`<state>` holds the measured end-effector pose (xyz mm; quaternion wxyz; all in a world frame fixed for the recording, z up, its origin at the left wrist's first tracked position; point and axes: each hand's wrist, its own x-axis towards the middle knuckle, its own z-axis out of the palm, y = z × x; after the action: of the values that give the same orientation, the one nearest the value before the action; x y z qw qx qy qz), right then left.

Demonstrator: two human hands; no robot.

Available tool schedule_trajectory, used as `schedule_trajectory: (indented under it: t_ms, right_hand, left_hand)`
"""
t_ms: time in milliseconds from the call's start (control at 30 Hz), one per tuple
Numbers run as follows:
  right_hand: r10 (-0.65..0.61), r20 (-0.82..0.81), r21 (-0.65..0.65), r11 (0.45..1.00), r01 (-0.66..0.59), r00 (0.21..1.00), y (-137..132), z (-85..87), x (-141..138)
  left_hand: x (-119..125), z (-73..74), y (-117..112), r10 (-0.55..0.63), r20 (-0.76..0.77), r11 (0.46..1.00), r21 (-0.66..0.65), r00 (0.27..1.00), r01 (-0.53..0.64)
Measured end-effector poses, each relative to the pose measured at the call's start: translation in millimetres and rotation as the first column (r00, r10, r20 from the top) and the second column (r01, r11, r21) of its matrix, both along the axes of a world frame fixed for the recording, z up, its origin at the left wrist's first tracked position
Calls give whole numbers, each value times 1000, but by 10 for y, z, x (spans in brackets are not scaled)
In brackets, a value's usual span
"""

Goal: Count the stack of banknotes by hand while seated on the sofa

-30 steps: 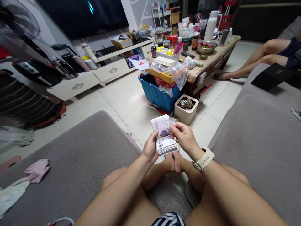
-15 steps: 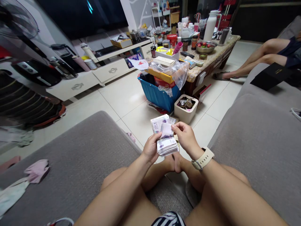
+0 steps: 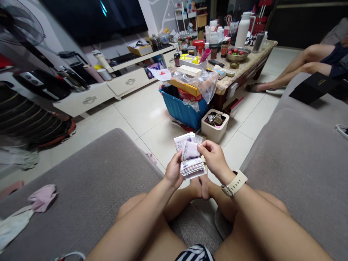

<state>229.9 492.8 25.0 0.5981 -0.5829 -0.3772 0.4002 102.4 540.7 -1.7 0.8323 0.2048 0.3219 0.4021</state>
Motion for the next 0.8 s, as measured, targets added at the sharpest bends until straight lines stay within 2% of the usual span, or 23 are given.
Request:
schedule_trajectory:
  t_ms: [800]
  right_hand:
    - [36, -60, 14, 999, -35, 998, -2, 6, -7]
  left_hand:
    - [11, -2, 9, 34, -18, 999, -3, 999, -34]
